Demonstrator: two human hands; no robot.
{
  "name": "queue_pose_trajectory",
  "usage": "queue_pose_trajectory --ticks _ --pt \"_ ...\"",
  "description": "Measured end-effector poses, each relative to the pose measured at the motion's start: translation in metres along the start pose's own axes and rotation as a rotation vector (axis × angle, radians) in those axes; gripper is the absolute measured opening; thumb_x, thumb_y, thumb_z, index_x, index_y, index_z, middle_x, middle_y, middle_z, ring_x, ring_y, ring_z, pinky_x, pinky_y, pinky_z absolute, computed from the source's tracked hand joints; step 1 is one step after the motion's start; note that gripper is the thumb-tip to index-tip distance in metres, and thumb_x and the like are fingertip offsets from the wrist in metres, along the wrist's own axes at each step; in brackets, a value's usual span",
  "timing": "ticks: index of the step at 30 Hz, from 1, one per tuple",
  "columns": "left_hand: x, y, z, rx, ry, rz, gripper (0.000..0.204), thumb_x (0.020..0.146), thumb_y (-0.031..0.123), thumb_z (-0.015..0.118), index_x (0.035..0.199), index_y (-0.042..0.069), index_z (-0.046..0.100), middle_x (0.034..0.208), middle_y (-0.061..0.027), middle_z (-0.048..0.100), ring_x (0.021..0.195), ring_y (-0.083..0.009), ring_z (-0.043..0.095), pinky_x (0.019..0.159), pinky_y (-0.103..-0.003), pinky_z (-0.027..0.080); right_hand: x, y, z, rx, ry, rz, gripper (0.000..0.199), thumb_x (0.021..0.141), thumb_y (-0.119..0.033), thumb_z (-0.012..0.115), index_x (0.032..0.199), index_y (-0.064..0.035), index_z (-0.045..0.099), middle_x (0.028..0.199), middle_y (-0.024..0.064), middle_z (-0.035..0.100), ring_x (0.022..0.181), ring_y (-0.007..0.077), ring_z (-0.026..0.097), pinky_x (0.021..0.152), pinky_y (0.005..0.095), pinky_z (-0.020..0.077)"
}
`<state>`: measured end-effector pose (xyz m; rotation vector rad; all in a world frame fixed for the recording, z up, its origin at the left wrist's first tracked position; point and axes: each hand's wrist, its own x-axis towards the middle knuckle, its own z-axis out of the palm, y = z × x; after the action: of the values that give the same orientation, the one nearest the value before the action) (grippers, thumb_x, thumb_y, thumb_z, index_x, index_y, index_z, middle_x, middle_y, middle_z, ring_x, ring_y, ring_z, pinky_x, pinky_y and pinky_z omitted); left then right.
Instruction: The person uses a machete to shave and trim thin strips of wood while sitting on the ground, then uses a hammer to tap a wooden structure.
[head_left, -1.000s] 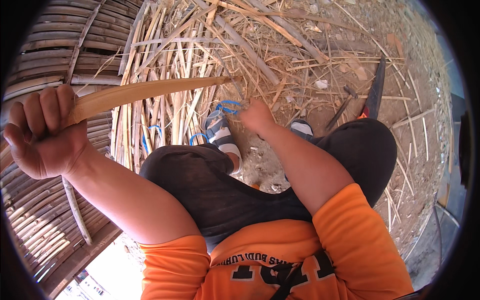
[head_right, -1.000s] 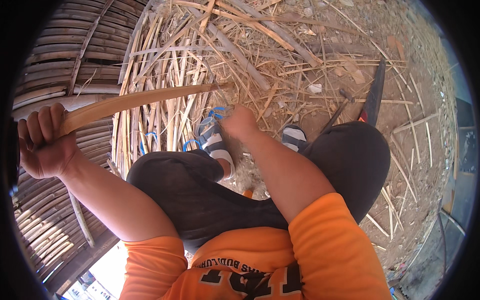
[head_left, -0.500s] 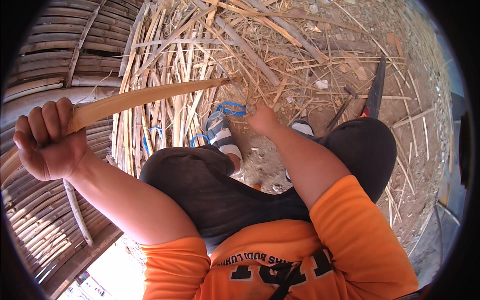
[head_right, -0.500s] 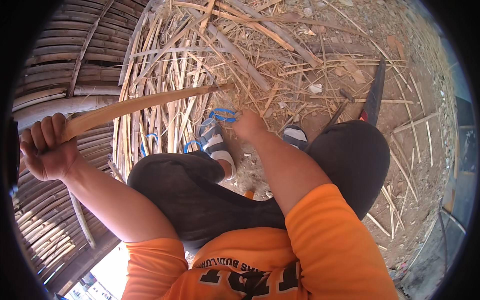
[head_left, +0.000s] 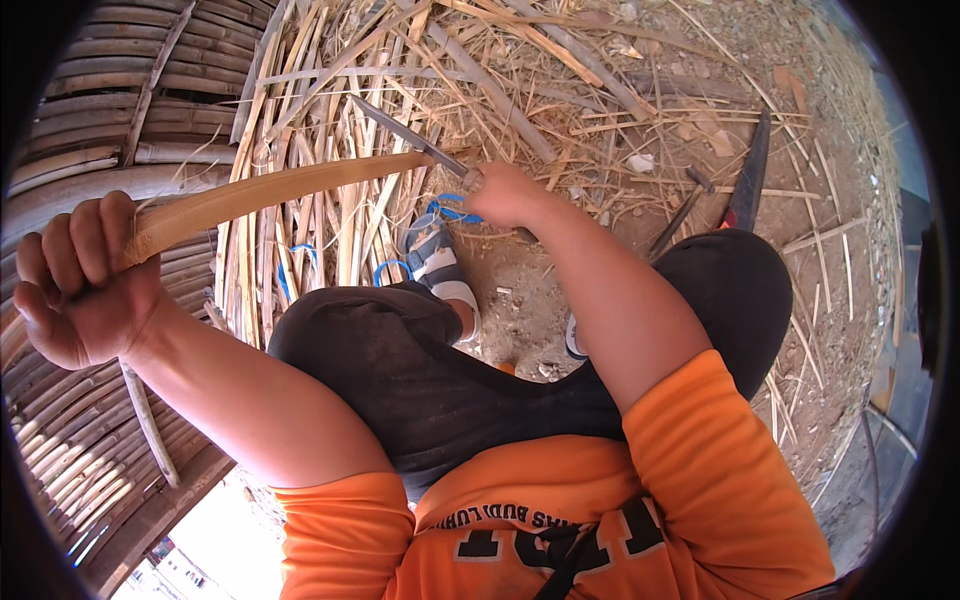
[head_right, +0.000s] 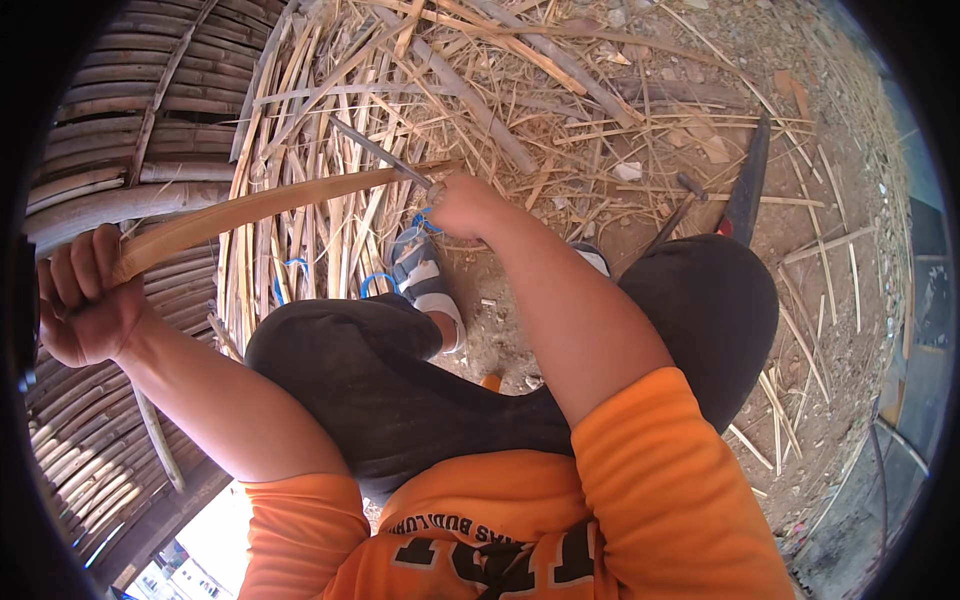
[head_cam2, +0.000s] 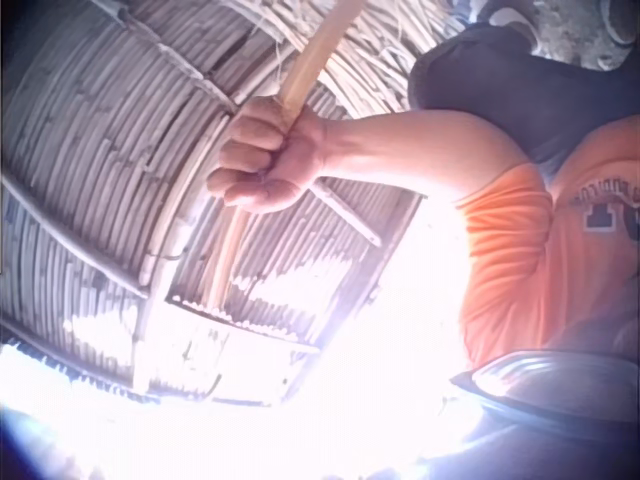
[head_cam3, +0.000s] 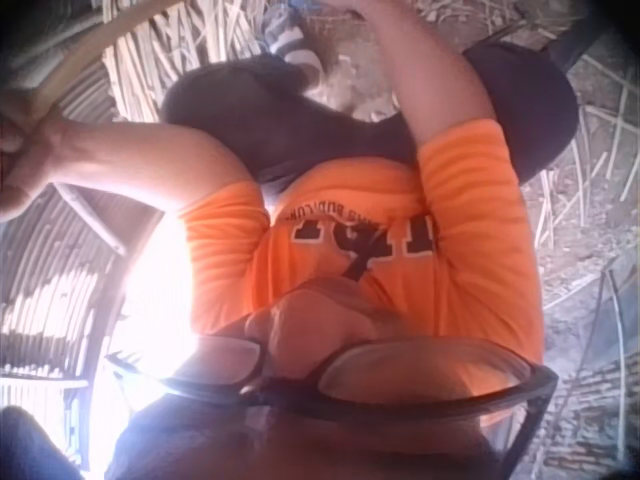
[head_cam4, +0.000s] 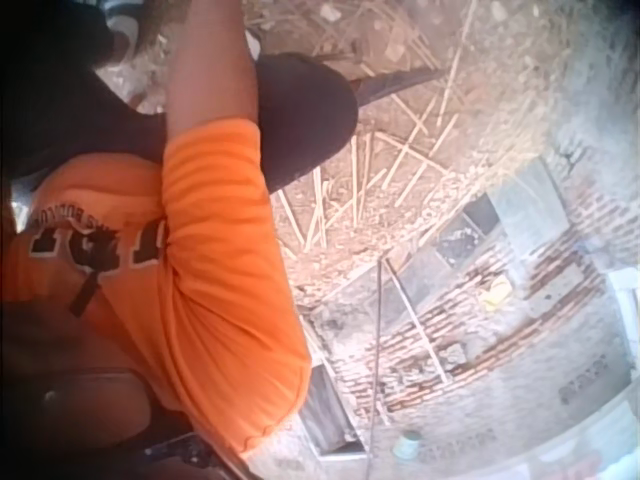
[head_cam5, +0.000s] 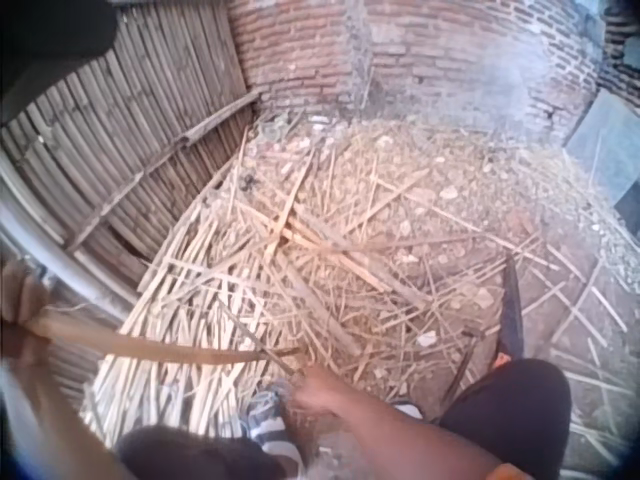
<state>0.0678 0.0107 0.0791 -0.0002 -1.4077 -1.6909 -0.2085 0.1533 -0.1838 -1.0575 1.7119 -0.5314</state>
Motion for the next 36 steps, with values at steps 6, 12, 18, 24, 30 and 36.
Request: queue_pose_trajectory --ticks 6,12,18,24,30,36 --pt "0.005 -0.003 0.006 0.022 0.016 0.018 0.044 0.087 0.028 0.073 0.065 0.023 0.035 0.056 0.0103 0.027 0.049 -0.0077 0.022 0.057 -0.028 0.022 0.0 -0.006 -0.001 -0.123 0.166 -0.136 0.039 0.077 -0.021 0.068 0.11 0.0011 0.068 0.1 0.0256 0.07 0.097 0.0413 0.068 0.086 0.0456 0.0545" --pt "0.002 -0.009 0.012 0.073 0.046 0.044 0.039 0.089 0.024 0.069 0.066 0.023 0.037 0.056 0.0096 0.026 0.05 -0.0088 0.023 0.058 -0.029 0.022 -0.017 -0.002 0.027 0.144 0.294 -0.211 0.043 0.077 -0.022 0.07 0.113 0.0014 0.065 0.1 0.0251 0.07 0.095 0.042 0.068 0.086 0.0462 0.0544" --pt "0.007 -0.01 0.016 0.02 -0.106 0.001 0.039 0.094 0.026 0.066 0.069 0.023 0.036 0.059 0.0096 0.027 0.052 -0.0101 0.024 0.059 -0.03 0.023 0.001 0.095 0.044 -0.151 0.193 0.22 0.044 0.077 -0.021 0.069 0.112 0.0044 0.066 0.106 0.0292 0.069 0.102 0.042 0.067 0.09 0.0455 0.0536" --pt "0.01 -0.013 0.021 0.028 -0.08 -0.037 0.043 0.089 0.028 0.073 0.066 0.023 0.038 0.057 0.0094 0.027 0.054 -0.0098 0.025 0.06 -0.03 0.022 -0.005 0.024 0.023 -0.042 0.233 0.03 0.041 0.077 -0.024 0.07 0.108 0.0027 0.068 0.105 0.0278 0.069 0.101 0.0416 0.068 0.088 0.0455 0.0538" --pt "0.006 -0.012 0.019 0.023 -0.171 -0.002 0.036 0.097 0.026 0.062 0.071 0.022 0.037 0.061 0.0085 0.028 0.055 -0.0101 0.025 0.061 -0.03 0.025 -0.045 -0.072 -0.041 -0.019 0.235 -0.35 0.043 0.08 -0.021 0.069 0.115 0.0029 0.065 0.09 0.0194 0.07 0.082 0.0281 0.067 0.076 0.0392 0.0529" --pt "0.008 -0.015 0.026 0.067 -0.113 0.002 0.036 0.094 0.018 0.058 0.068 0.021 0.034 0.06 0.0068 0.027 0.053 -0.0105 0.024 0.06 -0.031 0.024 -0.038 -0.042 -0.025 0.248 0.348 -0.344 0.042 0.079 -0.02 0.072 0.114 0.0026 0.064 0.093 0.0166 0.07 0.087 0.0218 0.067 0.081 0.0341 0.0525"
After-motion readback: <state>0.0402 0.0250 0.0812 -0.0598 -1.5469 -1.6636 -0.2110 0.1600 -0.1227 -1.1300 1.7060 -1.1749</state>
